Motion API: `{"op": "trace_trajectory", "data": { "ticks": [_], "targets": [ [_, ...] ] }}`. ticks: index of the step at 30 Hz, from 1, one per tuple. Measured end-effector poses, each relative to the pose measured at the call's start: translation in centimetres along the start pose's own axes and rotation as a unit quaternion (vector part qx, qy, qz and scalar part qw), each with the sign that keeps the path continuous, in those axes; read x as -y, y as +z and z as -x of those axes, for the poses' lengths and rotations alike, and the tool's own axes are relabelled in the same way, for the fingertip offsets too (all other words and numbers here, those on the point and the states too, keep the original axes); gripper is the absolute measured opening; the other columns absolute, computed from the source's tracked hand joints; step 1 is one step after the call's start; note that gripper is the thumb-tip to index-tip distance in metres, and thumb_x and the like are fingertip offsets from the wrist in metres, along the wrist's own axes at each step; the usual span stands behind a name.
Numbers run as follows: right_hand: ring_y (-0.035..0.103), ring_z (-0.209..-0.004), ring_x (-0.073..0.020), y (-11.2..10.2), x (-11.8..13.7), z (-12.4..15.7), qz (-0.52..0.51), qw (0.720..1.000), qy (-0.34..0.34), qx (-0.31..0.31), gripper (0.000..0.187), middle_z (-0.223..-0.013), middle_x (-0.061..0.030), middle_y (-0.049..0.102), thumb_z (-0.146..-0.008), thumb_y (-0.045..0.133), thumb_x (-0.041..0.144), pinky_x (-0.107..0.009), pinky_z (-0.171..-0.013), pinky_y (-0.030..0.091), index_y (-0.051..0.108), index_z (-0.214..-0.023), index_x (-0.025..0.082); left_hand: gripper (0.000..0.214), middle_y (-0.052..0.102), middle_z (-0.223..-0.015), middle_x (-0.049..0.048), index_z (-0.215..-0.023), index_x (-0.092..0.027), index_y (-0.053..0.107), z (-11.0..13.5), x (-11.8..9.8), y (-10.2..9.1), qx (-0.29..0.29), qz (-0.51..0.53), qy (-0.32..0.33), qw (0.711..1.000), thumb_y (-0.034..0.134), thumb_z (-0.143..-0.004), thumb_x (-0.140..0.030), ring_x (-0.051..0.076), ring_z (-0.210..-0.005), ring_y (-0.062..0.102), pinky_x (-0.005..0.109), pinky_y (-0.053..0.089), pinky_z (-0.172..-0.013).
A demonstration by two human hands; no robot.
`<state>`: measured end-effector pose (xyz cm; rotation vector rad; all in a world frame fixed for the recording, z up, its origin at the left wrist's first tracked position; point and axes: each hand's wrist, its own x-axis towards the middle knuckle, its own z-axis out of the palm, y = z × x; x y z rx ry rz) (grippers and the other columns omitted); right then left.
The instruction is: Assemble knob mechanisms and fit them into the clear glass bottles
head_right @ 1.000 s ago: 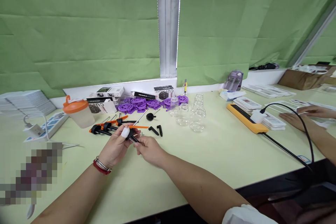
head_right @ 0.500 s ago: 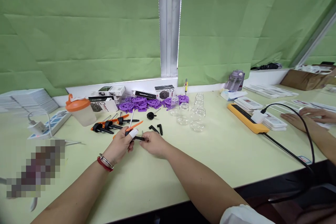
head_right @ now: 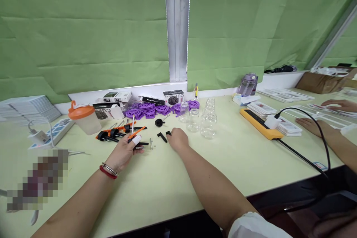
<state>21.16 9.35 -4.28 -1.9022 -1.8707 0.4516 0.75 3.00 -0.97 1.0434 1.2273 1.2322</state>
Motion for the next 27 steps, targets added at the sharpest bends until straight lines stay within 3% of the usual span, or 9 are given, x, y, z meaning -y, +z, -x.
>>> {"op": "trace_trajectory", "data": {
  "ticks": [6, 10, 13, 17, 27],
  "targets": [
    [0.058, -0.072, -0.0194, -0.6, -0.4, 0.0, -0.010, 1.000, 0.000, 0.006, 0.012, -0.082, -0.0094, 0.065, -0.081, 0.055, 0.024, -0.028, -0.056, 0.035, 0.064, -0.082, 0.016, 0.034, 0.050, -0.070, -0.0042, -0.088, -0.019, 0.051, -0.3, 0.2, -0.5, -0.003, 0.008, -0.016, 1.000, 0.071, -0.070, -0.039, 0.011, -0.061, 0.056, 0.032, 0.055, -0.059],
    [0.056, -0.078, -0.0163, -1.5, 0.9, 1.9, -0.109, 0.982, -0.155, -0.001, 0.015, -0.088, -0.0060, 0.064, -0.083, 0.052, 0.024, -0.026, -0.066, 0.038, 0.065, -0.088, 0.018, 0.031, 0.052, -0.070, -0.0039, -0.087, -0.021, 0.052, -0.6, 0.5, -1.0, 0.004, 0.038, -0.043, 0.998, 0.071, -0.070, -0.038, 0.012, -0.060, 0.057, 0.031, 0.054, -0.059],
    [0.056, -0.079, -0.0157, -1.6, 2.1, 3.5, -0.119, 0.960, -0.249, 0.045, 0.014, -0.087, -0.0036, 0.064, -0.084, 0.051, 0.022, -0.026, -0.069, 0.037, 0.064, -0.087, 0.020, 0.032, 0.052, -0.070, -0.0041, -0.087, -0.021, 0.051, -0.6, 0.5, -1.0, 0.004, 0.040, -0.046, 0.998, 0.072, -0.069, -0.039, 0.012, -0.060, 0.058, 0.028, 0.053, -0.056],
    [0.056, -0.077, -0.0159, -1.2, 3.0, 4.6, -0.090, 0.956, -0.271, 0.074, 0.015, -0.084, -0.0033, 0.064, -0.084, 0.050, 0.017, -0.025, -0.068, 0.036, 0.064, -0.088, 0.020, 0.035, 0.050, -0.069, -0.0047, -0.085, -0.020, 0.049, -0.5, 0.5, -0.8, 0.014, 0.033, -0.040, 0.999, 0.072, -0.069, -0.041, 0.010, -0.057, 0.056, 0.027, 0.052, -0.052],
    [0.057, -0.087, -0.0180, -0.1, 2.9, 4.5, -0.069, 0.946, -0.308, 0.069, 0.016, -0.089, -0.0054, 0.064, -0.086, 0.050, 0.016, -0.028, -0.078, 0.039, 0.063, -0.093, 0.019, 0.034, 0.050, -0.075, -0.0042, -0.085, -0.021, 0.048, -0.2, 0.5, -0.6, 0.025, 0.012, -0.042, 0.999, 0.069, -0.071, -0.044, 0.010, -0.059, 0.056, 0.028, 0.052, -0.054]
  ]
}}
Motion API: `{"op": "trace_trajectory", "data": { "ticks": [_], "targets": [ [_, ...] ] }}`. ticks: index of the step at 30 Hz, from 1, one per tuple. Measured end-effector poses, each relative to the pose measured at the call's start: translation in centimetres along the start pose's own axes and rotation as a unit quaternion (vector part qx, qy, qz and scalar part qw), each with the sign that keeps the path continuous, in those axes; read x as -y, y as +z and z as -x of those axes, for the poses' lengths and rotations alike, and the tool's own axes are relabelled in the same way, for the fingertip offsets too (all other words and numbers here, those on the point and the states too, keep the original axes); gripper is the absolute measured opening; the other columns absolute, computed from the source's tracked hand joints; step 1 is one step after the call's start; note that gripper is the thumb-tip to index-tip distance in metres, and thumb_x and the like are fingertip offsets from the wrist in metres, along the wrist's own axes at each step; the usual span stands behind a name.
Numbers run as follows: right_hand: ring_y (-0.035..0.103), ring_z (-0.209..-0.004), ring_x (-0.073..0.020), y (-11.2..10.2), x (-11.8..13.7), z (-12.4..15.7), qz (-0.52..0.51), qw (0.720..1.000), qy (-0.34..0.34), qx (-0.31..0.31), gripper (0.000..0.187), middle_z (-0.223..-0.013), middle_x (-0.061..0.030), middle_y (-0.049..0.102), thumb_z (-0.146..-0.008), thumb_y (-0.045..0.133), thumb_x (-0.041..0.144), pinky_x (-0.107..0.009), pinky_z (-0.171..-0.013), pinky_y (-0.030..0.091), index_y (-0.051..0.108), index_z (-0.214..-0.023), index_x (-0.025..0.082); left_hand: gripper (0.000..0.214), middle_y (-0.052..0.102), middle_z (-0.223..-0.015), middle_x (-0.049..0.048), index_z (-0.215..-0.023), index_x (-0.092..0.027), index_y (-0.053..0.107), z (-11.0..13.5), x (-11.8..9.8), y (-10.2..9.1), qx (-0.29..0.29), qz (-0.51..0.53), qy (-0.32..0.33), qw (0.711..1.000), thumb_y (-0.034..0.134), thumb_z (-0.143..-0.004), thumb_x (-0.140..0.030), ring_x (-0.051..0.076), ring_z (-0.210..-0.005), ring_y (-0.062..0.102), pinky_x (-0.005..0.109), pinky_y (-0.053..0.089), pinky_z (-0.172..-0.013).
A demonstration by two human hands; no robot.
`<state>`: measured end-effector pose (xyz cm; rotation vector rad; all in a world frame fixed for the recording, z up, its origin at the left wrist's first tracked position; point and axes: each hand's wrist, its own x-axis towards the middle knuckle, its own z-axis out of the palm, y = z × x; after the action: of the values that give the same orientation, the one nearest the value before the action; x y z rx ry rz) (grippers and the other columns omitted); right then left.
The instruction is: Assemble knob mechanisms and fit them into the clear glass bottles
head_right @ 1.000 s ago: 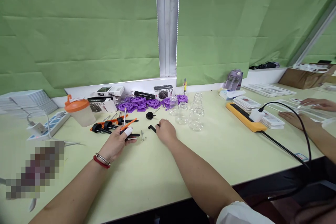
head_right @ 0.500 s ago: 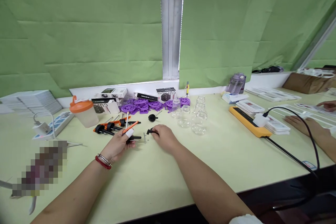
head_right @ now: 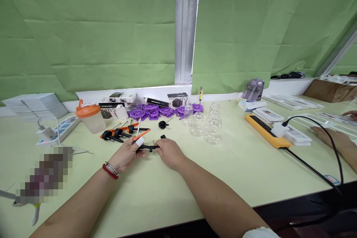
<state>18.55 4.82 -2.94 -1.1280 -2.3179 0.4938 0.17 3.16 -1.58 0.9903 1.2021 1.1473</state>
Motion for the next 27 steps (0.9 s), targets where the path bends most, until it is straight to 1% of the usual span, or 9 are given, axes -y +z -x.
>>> {"op": "trace_trajectory", "data": {
  "ticks": [4, 7, 11, 14, 17, 20, 22, 27],
  "targets": [
    [0.058, -0.084, -0.0177, 0.5, 0.0, 0.1, -0.002, 1.000, -0.008, -0.004, 0.016, -0.086, -0.0054, 0.065, -0.086, 0.049, 0.015, -0.027, -0.076, 0.040, 0.064, -0.090, 0.018, 0.034, 0.049, -0.077, -0.0033, -0.085, -0.020, 0.048, 0.0, 0.0, 0.1, 0.001, -0.007, 0.002, 1.000, 0.067, -0.073, -0.045, 0.010, -0.061, 0.057, 0.030, 0.054, -0.057],
    [0.058, -0.081, -0.0171, 0.8, -0.1, 0.2, -0.001, 1.000, -0.007, -0.018, 0.016, -0.083, -0.0049, 0.065, -0.086, 0.049, 0.015, -0.026, -0.075, 0.041, 0.064, -0.089, 0.018, 0.033, 0.050, -0.077, -0.0027, -0.088, -0.021, 0.047, 0.1, 0.0, 0.2, 0.007, 0.002, -0.014, 1.000, 0.065, -0.075, -0.045, 0.011, -0.062, 0.058, 0.034, 0.056, -0.060],
    [0.058, -0.080, -0.0170, 0.8, -0.2, 0.2, -0.008, 0.999, -0.001, -0.038, 0.017, -0.083, -0.0052, 0.065, -0.086, 0.048, 0.015, -0.026, -0.075, 0.041, 0.064, -0.089, 0.017, 0.031, 0.051, -0.079, -0.0021, -0.093, -0.021, 0.046, 0.4, -0.3, 0.4, 0.013, 0.021, -0.030, 0.999, 0.065, -0.077, -0.039, 0.012, -0.062, 0.059, 0.036, 0.057, -0.063],
    [0.058, -0.081, -0.0174, 0.8, -0.2, 0.1, -0.012, 0.999, 0.000, -0.048, 0.016, -0.084, -0.0055, 0.066, -0.086, 0.049, 0.015, -0.027, -0.076, 0.042, 0.064, -0.090, 0.017, 0.031, 0.054, -0.082, -0.0007, -0.091, -0.021, 0.045, 0.7, -0.5, 0.5, 0.026, 0.043, -0.034, 0.998, 0.067, -0.075, -0.036, 0.013, -0.067, 0.062, 0.038, 0.057, -0.069],
    [0.058, -0.081, -0.0173, 0.5, -0.1, 0.1, -0.016, 0.999, 0.006, -0.051, 0.016, -0.084, -0.0053, 0.065, -0.086, 0.049, 0.015, -0.027, -0.075, 0.042, 0.064, -0.090, 0.018, 0.030, 0.055, -0.084, -0.0002, -0.088, -0.020, 0.045, 0.9, -0.8, 0.5, 0.048, 0.061, -0.020, 0.997, 0.068, -0.074, -0.034, 0.014, -0.073, 0.062, 0.034, 0.055, -0.073],
    [0.057, -0.079, -0.0169, 0.2, 0.0, 0.1, -0.019, 0.998, 0.011, -0.055, 0.016, -0.084, -0.0051, 0.065, -0.086, 0.049, 0.016, -0.027, -0.073, 0.041, 0.064, -0.090, 0.018, 0.029, 0.054, -0.082, -0.0007, -0.086, -0.019, 0.045, 1.1, -0.9, 0.6, 0.051, 0.052, 0.009, 0.997, 0.068, -0.074, -0.032, 0.012, -0.071, 0.059, 0.029, 0.052, -0.066],
    [0.057, -0.078, -0.0168, 0.1, 0.0, 0.1, -0.021, 0.998, 0.014, -0.050, 0.017, -0.083, -0.0052, 0.065, -0.086, 0.048, 0.016, -0.027, -0.072, 0.041, 0.064, -0.091, 0.017, 0.029, 0.053, -0.081, -0.0010, -0.086, -0.019, 0.045, 1.2, -1.0, 0.6, 0.049, 0.044, 0.011, 0.998, 0.068, -0.073, -0.032, 0.012, -0.071, 0.058, 0.028, 0.050, -0.064],
    [0.057, -0.079, -0.0172, 0.3, -0.2, 0.1, -0.023, 0.999, 0.013, -0.045, 0.017, -0.084, -0.0056, 0.065, -0.086, 0.048, 0.016, -0.028, -0.073, 0.040, 0.064, -0.092, 0.018, 0.028, 0.054, -0.082, 0.0000, -0.085, -0.019, 0.045, 1.2, -1.1, 0.5, 0.051, 0.040, 0.007, 0.998, 0.068, -0.072, -0.030, 0.013, -0.076, 0.058, 0.029, 0.049, -0.067]
  ]
}}
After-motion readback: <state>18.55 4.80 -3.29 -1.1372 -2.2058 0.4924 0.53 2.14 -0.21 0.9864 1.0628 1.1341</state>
